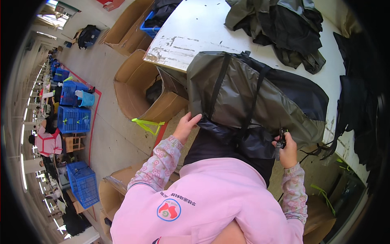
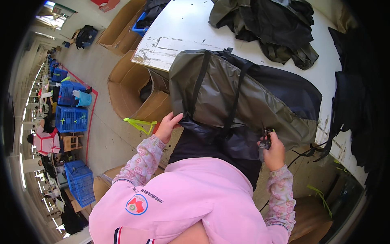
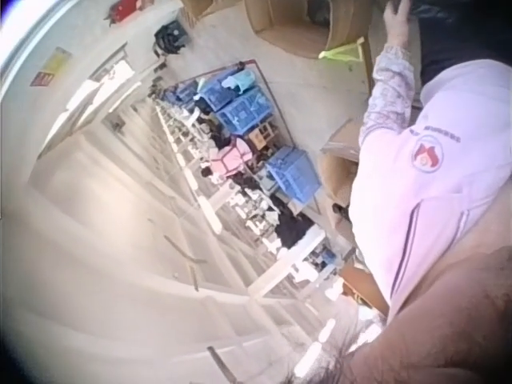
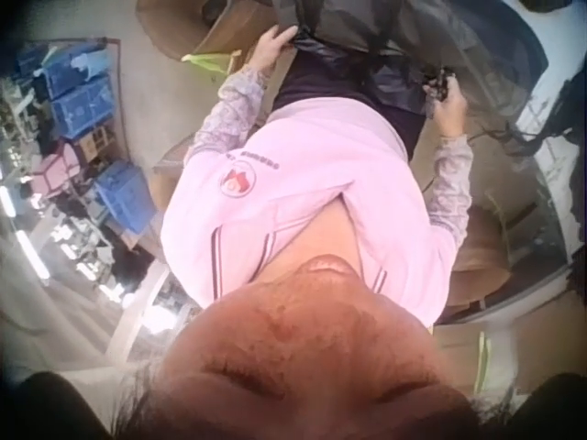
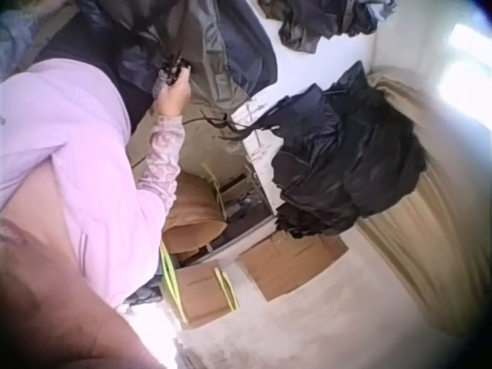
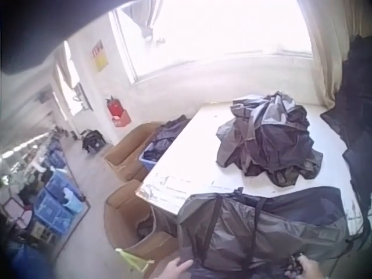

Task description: Inspecting and trimming threads or excess material from dark-colored textile bags or liners at a factory workstation.

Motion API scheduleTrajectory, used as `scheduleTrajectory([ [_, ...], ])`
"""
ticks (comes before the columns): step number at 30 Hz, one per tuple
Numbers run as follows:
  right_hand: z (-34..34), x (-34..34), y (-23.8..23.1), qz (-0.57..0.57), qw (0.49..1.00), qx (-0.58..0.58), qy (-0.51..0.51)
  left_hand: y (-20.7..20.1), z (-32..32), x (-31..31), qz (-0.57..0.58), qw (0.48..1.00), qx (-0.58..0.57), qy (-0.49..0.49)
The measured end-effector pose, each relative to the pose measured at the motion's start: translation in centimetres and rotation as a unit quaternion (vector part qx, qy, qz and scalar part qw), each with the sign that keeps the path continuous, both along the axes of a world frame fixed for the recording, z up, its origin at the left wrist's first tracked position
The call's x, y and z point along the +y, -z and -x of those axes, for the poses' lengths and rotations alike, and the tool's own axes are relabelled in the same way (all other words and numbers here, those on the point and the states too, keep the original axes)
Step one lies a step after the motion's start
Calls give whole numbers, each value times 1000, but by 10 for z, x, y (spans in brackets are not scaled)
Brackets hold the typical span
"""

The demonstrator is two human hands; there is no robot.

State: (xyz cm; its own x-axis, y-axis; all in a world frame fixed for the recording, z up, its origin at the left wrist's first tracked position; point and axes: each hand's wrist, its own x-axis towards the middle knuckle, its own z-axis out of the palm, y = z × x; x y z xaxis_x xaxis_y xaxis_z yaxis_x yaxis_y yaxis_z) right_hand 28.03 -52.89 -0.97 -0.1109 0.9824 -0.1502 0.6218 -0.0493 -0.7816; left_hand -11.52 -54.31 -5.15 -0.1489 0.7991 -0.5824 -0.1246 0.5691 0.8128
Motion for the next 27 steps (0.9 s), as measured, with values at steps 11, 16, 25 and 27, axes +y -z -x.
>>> scheduleTrajectory([
  [11, -2, 2, -8, -27, 1000, 11, 9, -28, 25, 13, -166, 846, -494, -117],
  [16, 3, 1, -10, -21, 1000, -6, -17, -40, 23, 17, -194, 837, -501, -104],
  [25, 6, 1, -7, -19, 1000, 17, -9, -54, 19, 19, -175, 866, -452, -122],
  [27, 4, 3, -11, -20, 1000, 21, -2, -53, 19, 22, -162, 883, -414, -151],
])
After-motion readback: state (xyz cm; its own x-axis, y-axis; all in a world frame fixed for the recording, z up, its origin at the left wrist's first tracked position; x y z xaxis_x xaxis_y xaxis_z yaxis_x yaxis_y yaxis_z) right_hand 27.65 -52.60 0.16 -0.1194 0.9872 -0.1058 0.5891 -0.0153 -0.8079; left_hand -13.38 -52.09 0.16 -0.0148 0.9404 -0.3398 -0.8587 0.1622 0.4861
